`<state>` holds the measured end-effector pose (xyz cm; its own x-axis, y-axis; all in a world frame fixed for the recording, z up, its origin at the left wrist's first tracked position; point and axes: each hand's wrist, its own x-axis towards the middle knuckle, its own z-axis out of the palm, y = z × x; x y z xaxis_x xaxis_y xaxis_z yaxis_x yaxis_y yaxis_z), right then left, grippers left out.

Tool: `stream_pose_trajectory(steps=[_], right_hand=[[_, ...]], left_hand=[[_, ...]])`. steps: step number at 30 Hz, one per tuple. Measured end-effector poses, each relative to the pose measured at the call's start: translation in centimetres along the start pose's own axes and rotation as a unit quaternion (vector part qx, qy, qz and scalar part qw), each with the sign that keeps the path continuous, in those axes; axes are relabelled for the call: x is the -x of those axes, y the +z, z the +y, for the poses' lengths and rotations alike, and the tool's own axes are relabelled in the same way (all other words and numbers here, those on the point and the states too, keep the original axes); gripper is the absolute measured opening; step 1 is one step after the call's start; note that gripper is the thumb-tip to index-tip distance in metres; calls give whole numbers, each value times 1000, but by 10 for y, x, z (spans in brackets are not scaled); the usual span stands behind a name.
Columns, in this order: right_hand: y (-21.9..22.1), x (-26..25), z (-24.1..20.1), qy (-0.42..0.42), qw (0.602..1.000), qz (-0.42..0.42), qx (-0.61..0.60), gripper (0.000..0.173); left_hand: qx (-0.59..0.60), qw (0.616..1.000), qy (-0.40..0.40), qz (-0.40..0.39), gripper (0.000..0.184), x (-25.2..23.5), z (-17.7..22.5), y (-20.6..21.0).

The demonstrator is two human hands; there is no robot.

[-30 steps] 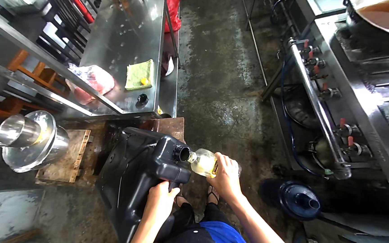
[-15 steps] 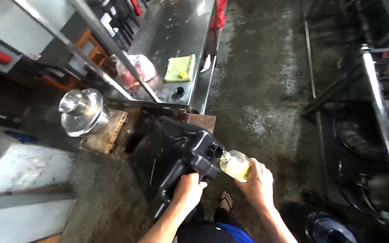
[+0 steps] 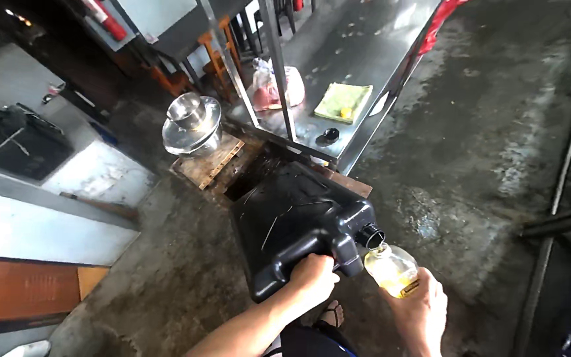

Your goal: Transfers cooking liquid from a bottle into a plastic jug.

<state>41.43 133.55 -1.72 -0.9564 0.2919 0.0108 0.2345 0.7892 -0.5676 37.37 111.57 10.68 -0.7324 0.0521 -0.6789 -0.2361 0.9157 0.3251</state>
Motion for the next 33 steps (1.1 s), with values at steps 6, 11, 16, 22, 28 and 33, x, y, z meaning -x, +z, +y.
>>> stream_pose_trajectory(steps=[6, 11, 16, 22, 28, 33], right_hand=[[0, 1, 0, -1, 1000, 4, 6, 93], [0, 1, -2, 2, 1000, 5, 2, 92], [-6, -3, -11, -6, 1000, 13, 6, 91], [-29, -19, -47, -11, 1000, 1, 21, 89], [-43, -43, -95, -1, 999, -33, -39, 92], [-47, -67, -139, -17, 990, -40, -135, 95]], left_hand=[[2, 1000, 5, -6, 27, -2, -1, 2], [0, 1000, 8, -6, 28, -1, -2, 1], [0, 1000, 10, -8, 28, -1, -3, -9], [-8, 1000, 19, 11, 29, -1, -11, -43], [15, 999, 27, 26, 29, -2, -29, -95], [73, 997, 9, 3, 34, -5, -50, -149]])
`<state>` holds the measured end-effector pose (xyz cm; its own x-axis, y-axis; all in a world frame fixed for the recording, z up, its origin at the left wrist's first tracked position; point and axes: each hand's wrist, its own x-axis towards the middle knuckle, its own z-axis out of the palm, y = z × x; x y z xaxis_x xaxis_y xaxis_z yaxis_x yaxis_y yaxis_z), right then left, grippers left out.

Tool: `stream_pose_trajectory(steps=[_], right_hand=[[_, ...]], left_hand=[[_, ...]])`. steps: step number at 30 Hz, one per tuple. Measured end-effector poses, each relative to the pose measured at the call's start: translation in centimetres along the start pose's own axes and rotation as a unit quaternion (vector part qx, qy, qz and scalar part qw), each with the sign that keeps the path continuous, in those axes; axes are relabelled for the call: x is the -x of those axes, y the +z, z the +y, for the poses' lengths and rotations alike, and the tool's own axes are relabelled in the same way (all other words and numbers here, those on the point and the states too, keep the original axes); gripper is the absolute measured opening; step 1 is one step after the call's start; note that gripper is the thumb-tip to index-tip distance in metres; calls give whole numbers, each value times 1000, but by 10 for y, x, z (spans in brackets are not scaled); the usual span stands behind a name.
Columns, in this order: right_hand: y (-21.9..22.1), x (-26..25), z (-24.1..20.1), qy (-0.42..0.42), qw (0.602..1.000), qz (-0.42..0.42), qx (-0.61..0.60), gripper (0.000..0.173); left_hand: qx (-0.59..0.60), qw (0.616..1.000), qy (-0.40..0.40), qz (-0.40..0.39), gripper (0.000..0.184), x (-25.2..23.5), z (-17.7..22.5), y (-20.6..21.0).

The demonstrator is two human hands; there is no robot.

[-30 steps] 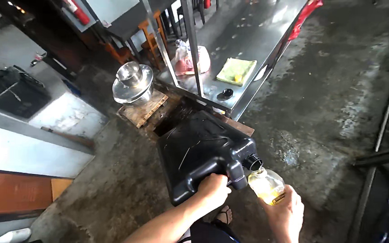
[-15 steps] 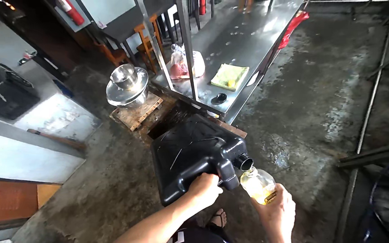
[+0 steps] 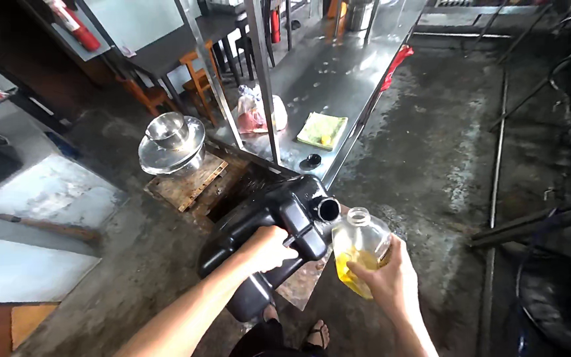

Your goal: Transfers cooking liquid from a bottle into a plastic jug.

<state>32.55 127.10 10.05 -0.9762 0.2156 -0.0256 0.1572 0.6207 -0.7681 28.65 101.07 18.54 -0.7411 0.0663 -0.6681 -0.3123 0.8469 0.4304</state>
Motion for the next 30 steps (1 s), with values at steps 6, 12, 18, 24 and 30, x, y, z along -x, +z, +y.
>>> stream_pose_trajectory(steps=[6, 12, 18, 24, 30], right_hand=[[3, -29, -22, 12, 991, 13, -130, 103], [-8, -40, -28, 8, 980, 72, -186, 107], [-25, -34, -17, 19, 958, 117, -261, 106], [-45, -19, -10, 24, 949, 143, -280, 107], [-63, -2, -2, 15, 949, 167, -267, 110]], left_hand=[[15, 998, -8, 53, 39, -28, -30, -76], [-24, 983, -9, 182, 40, -69, -71, -143], [-27, 980, -32, 194, 37, -79, -79, -156], [-37, 972, -35, 230, 39, -83, -79, -154], [-6, 966, -23, 257, 33, -82, -82, -152]])
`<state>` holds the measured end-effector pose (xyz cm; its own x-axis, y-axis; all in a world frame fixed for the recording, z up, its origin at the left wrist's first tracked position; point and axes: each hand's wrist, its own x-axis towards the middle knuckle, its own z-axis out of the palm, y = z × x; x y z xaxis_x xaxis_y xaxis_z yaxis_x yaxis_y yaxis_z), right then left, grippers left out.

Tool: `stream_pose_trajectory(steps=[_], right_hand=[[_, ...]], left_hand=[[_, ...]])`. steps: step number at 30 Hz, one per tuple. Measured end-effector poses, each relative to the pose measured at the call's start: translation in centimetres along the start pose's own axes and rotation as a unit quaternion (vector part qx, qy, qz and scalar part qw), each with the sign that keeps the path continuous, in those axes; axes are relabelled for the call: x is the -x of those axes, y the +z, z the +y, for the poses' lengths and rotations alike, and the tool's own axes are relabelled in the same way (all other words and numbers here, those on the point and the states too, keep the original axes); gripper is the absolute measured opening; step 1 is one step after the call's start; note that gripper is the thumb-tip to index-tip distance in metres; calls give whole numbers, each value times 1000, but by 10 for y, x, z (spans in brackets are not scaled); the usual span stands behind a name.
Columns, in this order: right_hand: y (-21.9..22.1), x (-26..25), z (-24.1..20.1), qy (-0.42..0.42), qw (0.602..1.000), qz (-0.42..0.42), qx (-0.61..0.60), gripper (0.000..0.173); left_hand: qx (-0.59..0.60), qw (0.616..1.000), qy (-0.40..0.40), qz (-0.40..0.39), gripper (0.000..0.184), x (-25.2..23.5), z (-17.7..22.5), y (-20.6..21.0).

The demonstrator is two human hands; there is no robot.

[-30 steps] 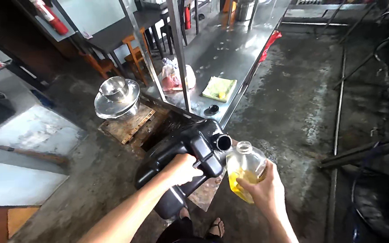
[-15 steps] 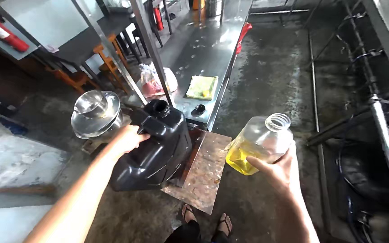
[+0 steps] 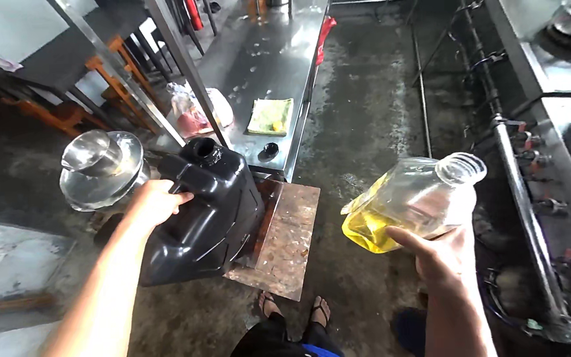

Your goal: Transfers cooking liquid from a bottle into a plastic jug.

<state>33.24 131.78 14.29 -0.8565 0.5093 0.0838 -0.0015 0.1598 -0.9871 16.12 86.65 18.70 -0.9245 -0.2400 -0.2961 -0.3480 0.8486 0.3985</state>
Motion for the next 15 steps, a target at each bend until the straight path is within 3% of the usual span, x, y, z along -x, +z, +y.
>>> stream_pose_trajectory(steps=[15], right_hand=[[-27, 21, 40, -5, 992, -48, -113, 106]], left_hand=[[31, 999, 14, -14, 34, 2, -4, 2]])
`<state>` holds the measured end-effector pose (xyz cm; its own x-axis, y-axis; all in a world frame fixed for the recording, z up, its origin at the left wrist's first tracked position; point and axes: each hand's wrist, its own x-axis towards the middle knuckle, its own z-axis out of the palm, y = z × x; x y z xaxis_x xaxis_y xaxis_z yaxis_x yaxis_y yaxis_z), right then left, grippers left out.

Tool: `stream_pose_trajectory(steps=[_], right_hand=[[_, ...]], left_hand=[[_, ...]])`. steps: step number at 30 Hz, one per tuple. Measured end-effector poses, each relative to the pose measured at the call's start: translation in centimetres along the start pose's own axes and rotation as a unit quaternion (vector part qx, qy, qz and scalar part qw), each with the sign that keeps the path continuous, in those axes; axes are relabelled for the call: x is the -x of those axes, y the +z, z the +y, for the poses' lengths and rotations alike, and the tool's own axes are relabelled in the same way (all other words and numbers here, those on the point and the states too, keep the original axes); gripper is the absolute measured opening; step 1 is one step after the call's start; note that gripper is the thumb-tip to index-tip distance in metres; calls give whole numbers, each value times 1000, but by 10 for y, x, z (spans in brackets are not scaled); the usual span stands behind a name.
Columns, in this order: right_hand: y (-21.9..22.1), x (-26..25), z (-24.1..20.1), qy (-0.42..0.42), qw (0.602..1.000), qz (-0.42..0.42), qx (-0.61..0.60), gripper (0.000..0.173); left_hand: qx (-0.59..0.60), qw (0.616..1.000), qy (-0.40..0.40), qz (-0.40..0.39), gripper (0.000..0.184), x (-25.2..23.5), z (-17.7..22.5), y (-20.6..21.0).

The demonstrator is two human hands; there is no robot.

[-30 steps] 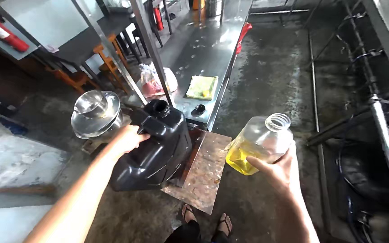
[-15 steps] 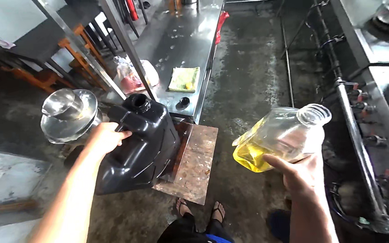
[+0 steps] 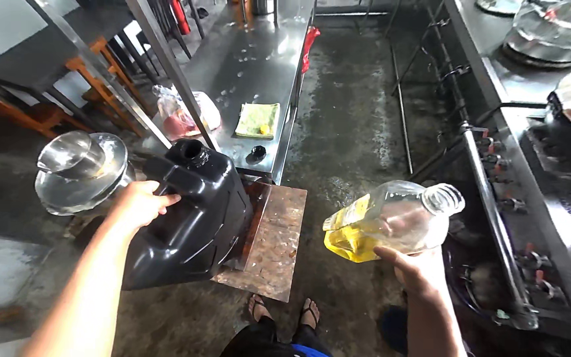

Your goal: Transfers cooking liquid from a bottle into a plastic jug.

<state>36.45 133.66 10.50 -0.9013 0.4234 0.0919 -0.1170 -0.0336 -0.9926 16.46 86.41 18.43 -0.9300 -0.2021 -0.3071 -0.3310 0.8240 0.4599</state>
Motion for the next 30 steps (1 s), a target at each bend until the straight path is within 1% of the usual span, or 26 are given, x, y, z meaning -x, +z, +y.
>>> stream_pose_trajectory(steps=[5, 7, 8, 12, 14, 17, 19, 20, 22, 25, 27, 30], right_hand=[[-1, -4, 13, -16, 997, -38, -58, 107], [8, -8, 9, -22, 996, -47, -78, 100], [12, -11, 9, -27, 995, -52, -86, 93], [28, -25, 11, -41, 990, -81, -108, 89], [39, -30, 13, -23, 992, -75, -95, 92], [60, -39, 27, 26, 998, -58, -21, 99], [75, -49, 53, 64, 994, -61, 58, 112], [82, -56, 72, 74, 991, -64, 89, 115], [99, -68, 111, 86, 983, -78, 142, 112], [127, -83, 167, 109, 973, -82, 187, 110], [144, -91, 195, 133, 968, -79, 200, 112], [161, -96, 226, 136, 967, -74, 204, 120]], left_hand=[[-11, 1000, 12, 6, 38, -2, -3, 1], [-24, 999, 23, 11, 40, -2, -3, 1], [-30, 999, 32, 16, 40, -1, -2, 1], [-56, 997, 54, 28, 38, 0, -2, 0], [-67, 996, 50, 27, 39, 1, -1, 0], [-78, 995, 50, 29, 38, 2, -1, -1], [-87, 995, 50, 28, 38, 2, 0, -2], [-87, 995, 49, 25, 37, 3, 1, -3], [-91, 994, 50, 25, 37, 4, 2, -2], [-88, 995, 48, 18, 35, -2, 0, -2], [-90, 995, 37, 13, 35, -2, 2, -3], [-98, 995, 30, 9, 37, -2, 3, -5]])
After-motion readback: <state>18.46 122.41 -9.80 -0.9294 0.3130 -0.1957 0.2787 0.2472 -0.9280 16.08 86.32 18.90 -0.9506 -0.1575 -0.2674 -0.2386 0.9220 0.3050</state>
